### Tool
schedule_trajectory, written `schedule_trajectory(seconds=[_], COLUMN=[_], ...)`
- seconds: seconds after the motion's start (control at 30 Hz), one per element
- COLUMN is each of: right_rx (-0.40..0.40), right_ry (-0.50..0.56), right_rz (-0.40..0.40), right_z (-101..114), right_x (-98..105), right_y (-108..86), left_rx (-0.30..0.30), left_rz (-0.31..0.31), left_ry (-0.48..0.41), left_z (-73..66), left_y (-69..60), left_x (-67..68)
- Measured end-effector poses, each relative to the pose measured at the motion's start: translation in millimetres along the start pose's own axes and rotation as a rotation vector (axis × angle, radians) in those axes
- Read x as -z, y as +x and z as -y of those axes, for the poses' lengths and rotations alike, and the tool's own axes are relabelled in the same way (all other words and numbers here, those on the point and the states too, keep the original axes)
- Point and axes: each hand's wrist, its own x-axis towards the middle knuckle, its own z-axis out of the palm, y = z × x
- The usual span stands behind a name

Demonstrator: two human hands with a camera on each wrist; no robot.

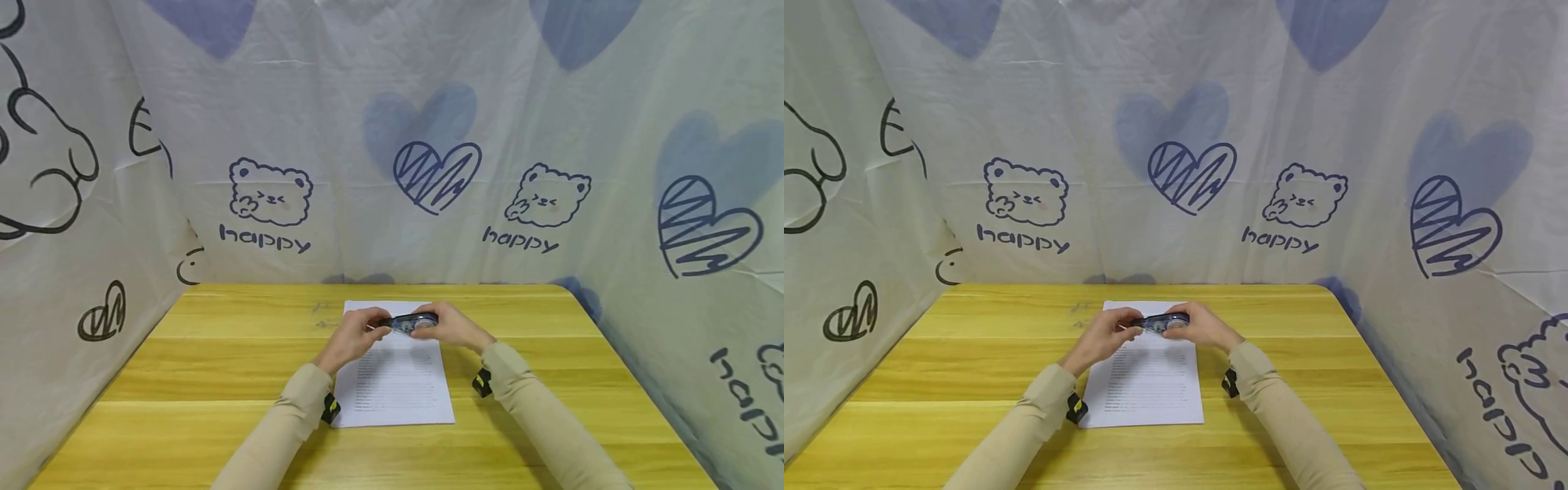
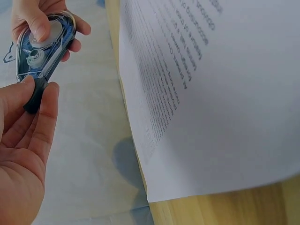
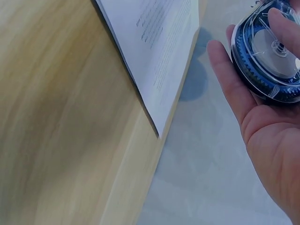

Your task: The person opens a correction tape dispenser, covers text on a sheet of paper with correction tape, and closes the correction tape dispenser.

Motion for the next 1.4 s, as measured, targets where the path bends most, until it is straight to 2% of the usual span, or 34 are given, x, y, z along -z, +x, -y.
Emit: schedule_trajectory(seconds=[0.27,0.47,0.6,0.67,0.77,0.87,1.0,1.1,1.27,1.4], right_rx=[0.007,0.001,0.021,0.051,0.104,0.125,0.085,0.074,0.076,0.051], right_ry=[0.061,0.121,0.106,0.059,-0.064,-0.181,-0.225,-0.245,-0.281,-0.274], right_rz=[0.03,0.042,0.02,-0.003,-0.04,-0.069,-0.072,-0.086,-0.095,-0.091], right_z=[2.9,4.4,4.8,4.9,5.4,7.0,9.1,9.1,6.9,5.0], right_x=[-0.4,-3.7,-6.9,-8.6,-12.0,-15.6,-18.9,-19.0,-16.1,-12.8], right_y=[3.2,3.0,2.3,2.0,2.1,1.5,-0.9,-2.6,-4.3,-5.8], left_rx=[-0.028,-0.023,-0.012,0.0,0.024,0.037,0.04,0.009,-0.096,-0.125], left_rz=[-0.021,-0.031,-0.02,-0.007,0.013,0.024,0.013,-0.025,-0.093,-0.105], left_ry=[0.009,0.047,0.045,0.03,0.009,0.005,0.026,0.088,0.264,0.36], left_z=[-0.6,2.4,5.4,7.0,9.5,11.7,12.6,11.4,6.8,4.2], left_y=[2.3,1.7,-0.3,-1.0,-1.7,-2.0,-2.1,-1.4,0.4,1.2], left_x=[-0.2,0.0,0.3,0.3,0.0,-0.6,-1.6,-2.2,-2.3,-1.4])
